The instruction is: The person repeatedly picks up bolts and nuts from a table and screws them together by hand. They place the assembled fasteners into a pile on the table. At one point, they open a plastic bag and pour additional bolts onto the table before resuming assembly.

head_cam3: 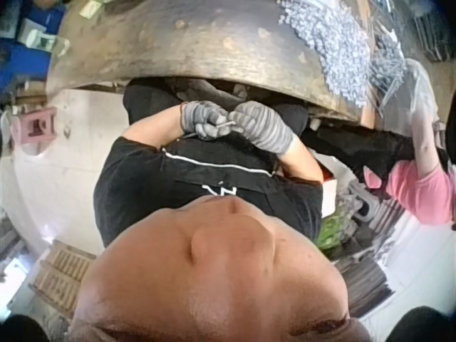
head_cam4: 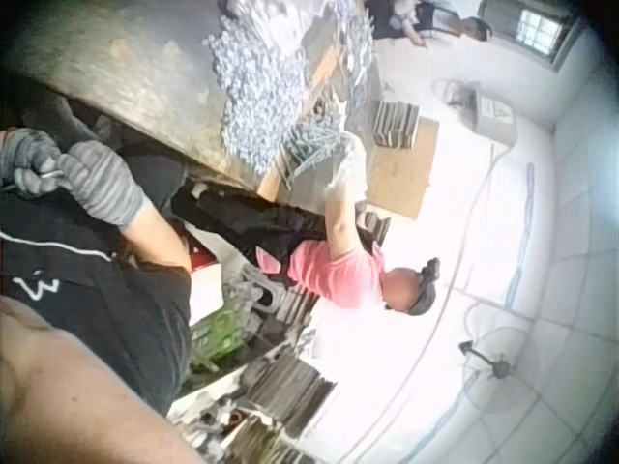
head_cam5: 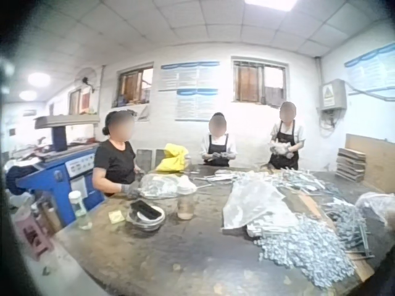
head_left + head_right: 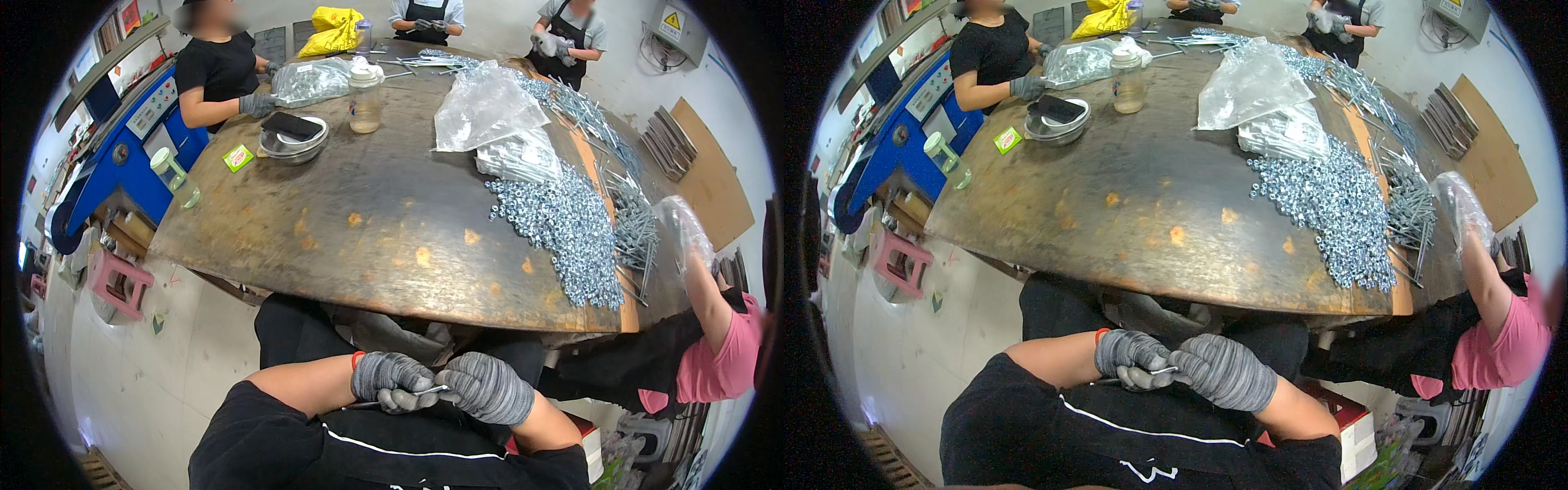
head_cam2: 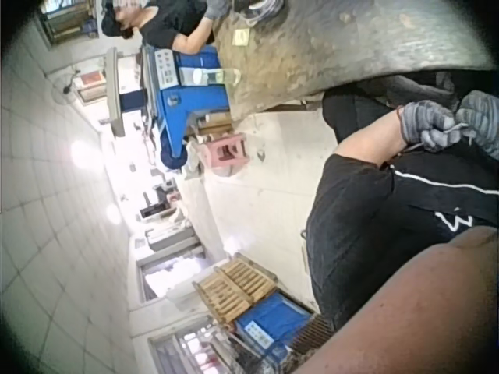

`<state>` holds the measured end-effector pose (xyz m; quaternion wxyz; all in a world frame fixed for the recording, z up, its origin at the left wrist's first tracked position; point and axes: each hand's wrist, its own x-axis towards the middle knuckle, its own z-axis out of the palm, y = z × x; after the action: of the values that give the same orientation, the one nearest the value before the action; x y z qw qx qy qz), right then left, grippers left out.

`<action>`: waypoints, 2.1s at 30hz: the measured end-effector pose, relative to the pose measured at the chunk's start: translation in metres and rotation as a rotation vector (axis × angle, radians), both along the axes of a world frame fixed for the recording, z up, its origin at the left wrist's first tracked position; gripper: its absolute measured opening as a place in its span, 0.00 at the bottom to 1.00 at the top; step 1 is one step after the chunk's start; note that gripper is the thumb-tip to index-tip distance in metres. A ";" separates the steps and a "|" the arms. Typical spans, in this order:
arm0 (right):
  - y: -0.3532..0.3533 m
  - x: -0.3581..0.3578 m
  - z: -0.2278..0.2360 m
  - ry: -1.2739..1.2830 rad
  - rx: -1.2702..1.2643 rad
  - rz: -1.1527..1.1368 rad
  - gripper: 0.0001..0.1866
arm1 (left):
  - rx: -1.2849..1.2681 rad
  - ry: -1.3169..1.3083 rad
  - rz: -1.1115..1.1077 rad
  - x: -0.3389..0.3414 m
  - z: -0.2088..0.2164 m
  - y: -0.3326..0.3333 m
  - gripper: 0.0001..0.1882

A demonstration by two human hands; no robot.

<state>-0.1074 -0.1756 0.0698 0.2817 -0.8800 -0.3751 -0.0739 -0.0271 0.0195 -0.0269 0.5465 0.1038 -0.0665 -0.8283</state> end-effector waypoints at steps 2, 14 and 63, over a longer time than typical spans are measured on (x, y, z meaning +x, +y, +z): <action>-0.001 -0.002 -0.003 0.018 0.028 -0.009 0.14 | -0.011 -0.025 -0.019 0.000 0.006 -0.002 0.17; 0.000 0.007 -0.049 0.095 0.150 -0.592 0.24 | -0.124 -1.771 0.809 -0.014 0.019 -0.024 0.14; -0.015 0.051 -0.246 0.577 -0.510 -0.961 0.30 | -0.118 -1.968 -0.022 0.064 -0.102 -0.043 0.28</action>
<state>-0.0567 -0.1910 -0.1763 0.0874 -0.9749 0.1491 0.1405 0.0372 -0.0236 -0.1289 0.2439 0.7187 -0.5339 -0.3727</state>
